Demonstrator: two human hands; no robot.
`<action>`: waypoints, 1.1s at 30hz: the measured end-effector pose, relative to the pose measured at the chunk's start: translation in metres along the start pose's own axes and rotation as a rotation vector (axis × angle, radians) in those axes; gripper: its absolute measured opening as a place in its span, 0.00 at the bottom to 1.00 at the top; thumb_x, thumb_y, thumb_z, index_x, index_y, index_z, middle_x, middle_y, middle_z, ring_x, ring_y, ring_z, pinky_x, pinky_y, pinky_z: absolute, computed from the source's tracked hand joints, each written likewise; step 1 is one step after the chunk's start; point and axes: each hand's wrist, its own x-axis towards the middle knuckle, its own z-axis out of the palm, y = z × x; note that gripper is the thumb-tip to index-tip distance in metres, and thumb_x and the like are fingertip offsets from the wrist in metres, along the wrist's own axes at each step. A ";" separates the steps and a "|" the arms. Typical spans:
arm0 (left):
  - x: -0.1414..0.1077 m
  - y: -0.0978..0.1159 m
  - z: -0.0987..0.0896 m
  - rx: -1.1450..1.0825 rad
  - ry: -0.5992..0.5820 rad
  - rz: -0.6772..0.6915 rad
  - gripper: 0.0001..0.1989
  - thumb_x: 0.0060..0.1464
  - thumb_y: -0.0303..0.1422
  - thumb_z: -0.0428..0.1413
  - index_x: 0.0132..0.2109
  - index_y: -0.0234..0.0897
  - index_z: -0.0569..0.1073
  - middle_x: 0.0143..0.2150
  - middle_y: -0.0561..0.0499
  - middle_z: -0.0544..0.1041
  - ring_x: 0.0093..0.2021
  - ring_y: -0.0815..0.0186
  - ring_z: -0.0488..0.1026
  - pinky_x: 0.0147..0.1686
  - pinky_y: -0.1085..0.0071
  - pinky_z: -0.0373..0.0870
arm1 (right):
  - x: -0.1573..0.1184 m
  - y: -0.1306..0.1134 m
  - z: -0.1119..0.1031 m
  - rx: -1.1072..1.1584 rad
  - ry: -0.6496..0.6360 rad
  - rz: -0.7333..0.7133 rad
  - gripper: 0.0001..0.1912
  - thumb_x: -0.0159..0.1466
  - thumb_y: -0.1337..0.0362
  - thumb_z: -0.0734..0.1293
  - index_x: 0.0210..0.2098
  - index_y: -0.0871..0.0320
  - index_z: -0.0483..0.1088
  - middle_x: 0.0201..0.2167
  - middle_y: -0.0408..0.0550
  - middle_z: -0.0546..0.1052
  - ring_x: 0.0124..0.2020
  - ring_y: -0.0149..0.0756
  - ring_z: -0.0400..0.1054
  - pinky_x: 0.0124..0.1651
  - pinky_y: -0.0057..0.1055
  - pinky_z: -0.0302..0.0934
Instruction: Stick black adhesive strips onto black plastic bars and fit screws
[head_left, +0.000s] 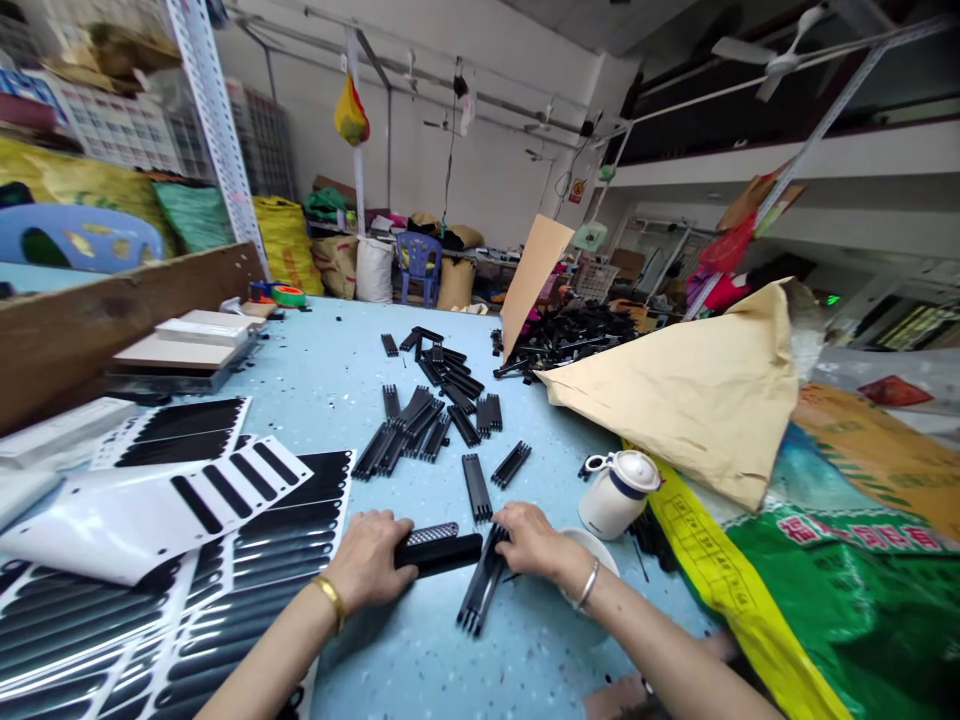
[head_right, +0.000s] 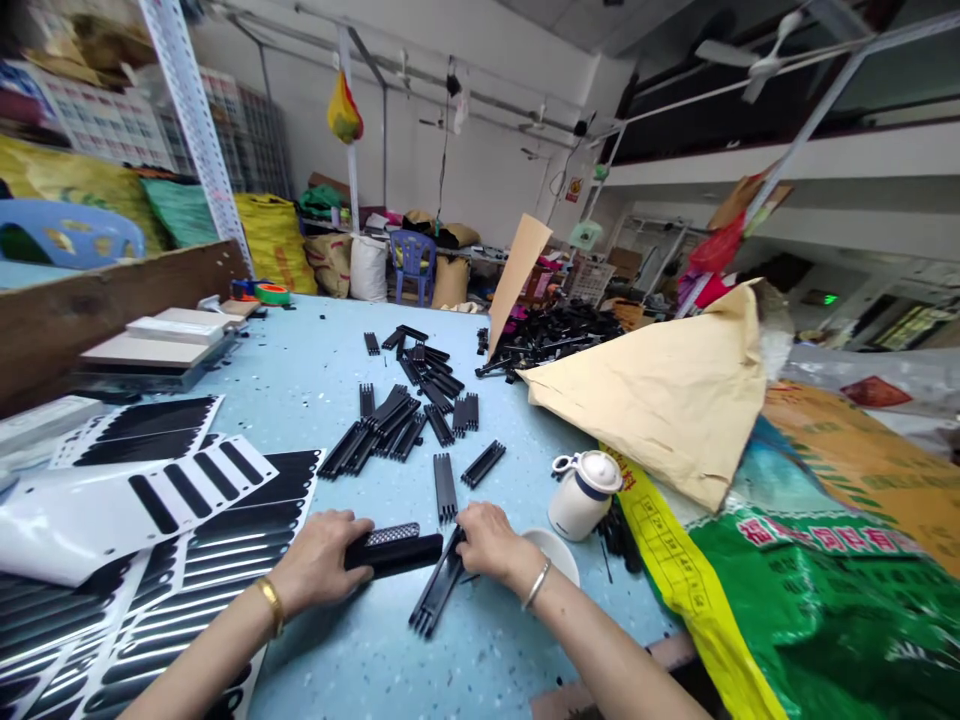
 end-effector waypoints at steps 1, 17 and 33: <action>0.002 -0.001 -0.002 0.007 0.010 0.003 0.19 0.41 0.38 0.59 0.43 0.39 0.77 0.38 0.42 0.77 0.43 0.47 0.73 0.45 0.56 0.63 | 0.004 -0.001 -0.001 0.018 -0.014 -0.001 0.12 0.55 0.66 0.69 0.40 0.59 0.75 0.40 0.51 0.77 0.45 0.44 0.69 0.47 0.32 0.58; -0.063 0.060 0.053 -0.159 -0.100 -0.014 0.08 0.49 0.39 0.56 0.34 0.40 0.71 0.35 0.44 0.79 0.38 0.51 0.77 0.36 0.62 0.67 | -0.004 -0.019 0.004 0.146 -0.031 0.014 0.30 0.40 0.55 0.79 0.40 0.61 0.75 0.39 0.53 0.77 0.41 0.48 0.72 0.42 0.33 0.63; -0.078 0.016 0.050 -0.153 0.137 0.012 0.19 0.52 0.34 0.55 0.52 0.34 0.69 0.43 0.41 0.79 0.44 0.52 0.76 0.45 0.60 0.71 | -0.023 0.000 0.016 0.255 0.154 0.081 0.12 0.59 0.73 0.63 0.38 0.62 0.77 0.37 0.53 0.79 0.40 0.40 0.71 0.44 0.30 0.60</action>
